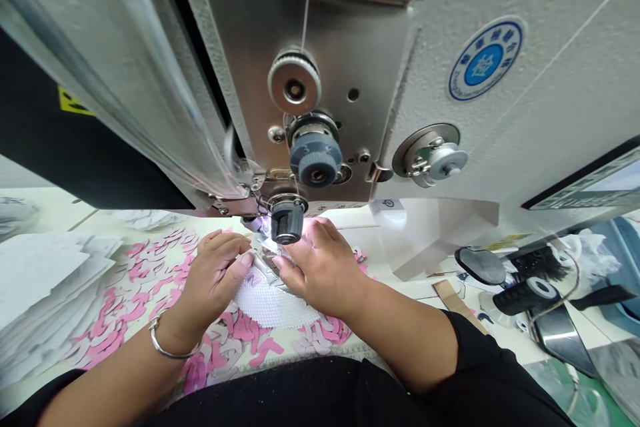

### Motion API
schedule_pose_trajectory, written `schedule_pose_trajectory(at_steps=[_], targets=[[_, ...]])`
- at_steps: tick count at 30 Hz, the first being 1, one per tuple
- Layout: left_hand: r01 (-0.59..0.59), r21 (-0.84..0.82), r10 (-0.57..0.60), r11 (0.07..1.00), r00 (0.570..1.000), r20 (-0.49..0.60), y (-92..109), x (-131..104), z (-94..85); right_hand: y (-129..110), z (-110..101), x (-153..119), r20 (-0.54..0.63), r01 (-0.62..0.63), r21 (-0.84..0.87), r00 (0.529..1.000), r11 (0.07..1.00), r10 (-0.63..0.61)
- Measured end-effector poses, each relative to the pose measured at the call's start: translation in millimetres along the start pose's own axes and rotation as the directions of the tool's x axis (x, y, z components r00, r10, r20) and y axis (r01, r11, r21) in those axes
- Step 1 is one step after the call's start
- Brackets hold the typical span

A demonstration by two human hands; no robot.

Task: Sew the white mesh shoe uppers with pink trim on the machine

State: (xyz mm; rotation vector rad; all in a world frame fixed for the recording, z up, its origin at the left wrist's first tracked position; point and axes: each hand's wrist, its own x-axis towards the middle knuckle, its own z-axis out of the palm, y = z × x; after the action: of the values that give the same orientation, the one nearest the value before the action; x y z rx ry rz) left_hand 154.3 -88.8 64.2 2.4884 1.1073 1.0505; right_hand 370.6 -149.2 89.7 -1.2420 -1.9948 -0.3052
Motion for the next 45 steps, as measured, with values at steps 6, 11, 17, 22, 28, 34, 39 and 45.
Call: schedule_pose_trajectory(at_steps=[6, 11, 17, 22, 28, 34, 39, 45], targets=[[0.002, -0.175, 0.005, 0.985, 0.999, 0.036, -5, 4, -2.7, 1, -1, 0, 0.055, -0.029, 0.003, 0.998, 1.000, 0.028], [0.045, -0.251, -0.019, 0.967, 0.994, 0.105, -5, 6, -8.6, 0, -4, 1, 0.064, -0.016, 0.013, 0.998, 1.000, 0.015], [0.079, -0.291, -0.010, 0.954, 0.972, 0.233, -4, 9, -23.6, 1, -11, 5, 0.120, -0.035, 0.013, 0.992, 0.999, 0.033], [0.174, -0.305, -0.059, 0.936, 0.934, 0.352, 2, 13, -35.8, 1, -24, 11, 0.205, -0.041, -0.053, 0.978, 0.998, 0.051], [0.374, -0.306, -0.225, 0.876, 0.877, 0.425, 22, 17, -40.9, -5, -42, 7, 0.139, 0.105, -0.073, 0.986, 0.992, -0.094], [0.526, -0.562, -0.349, 0.638, 0.849, 0.397, 33, 23, -30.2, -3, -36, 8, 0.236, 0.101, -0.064, 0.968, 0.993, -0.083], [0.503, -0.749, -0.410, 0.431, 0.849, 0.334, 33, 27, -22.9, 6, -27, 14, 0.258, -0.014, -0.012, 0.966, 1.000, 0.016], [0.493, -0.766, -0.569, 0.414, 0.796, 0.204, 12, 22, -43.6, 10, -23, 12, 0.225, -0.012, -0.017, 0.974, 1.000, 0.016]])
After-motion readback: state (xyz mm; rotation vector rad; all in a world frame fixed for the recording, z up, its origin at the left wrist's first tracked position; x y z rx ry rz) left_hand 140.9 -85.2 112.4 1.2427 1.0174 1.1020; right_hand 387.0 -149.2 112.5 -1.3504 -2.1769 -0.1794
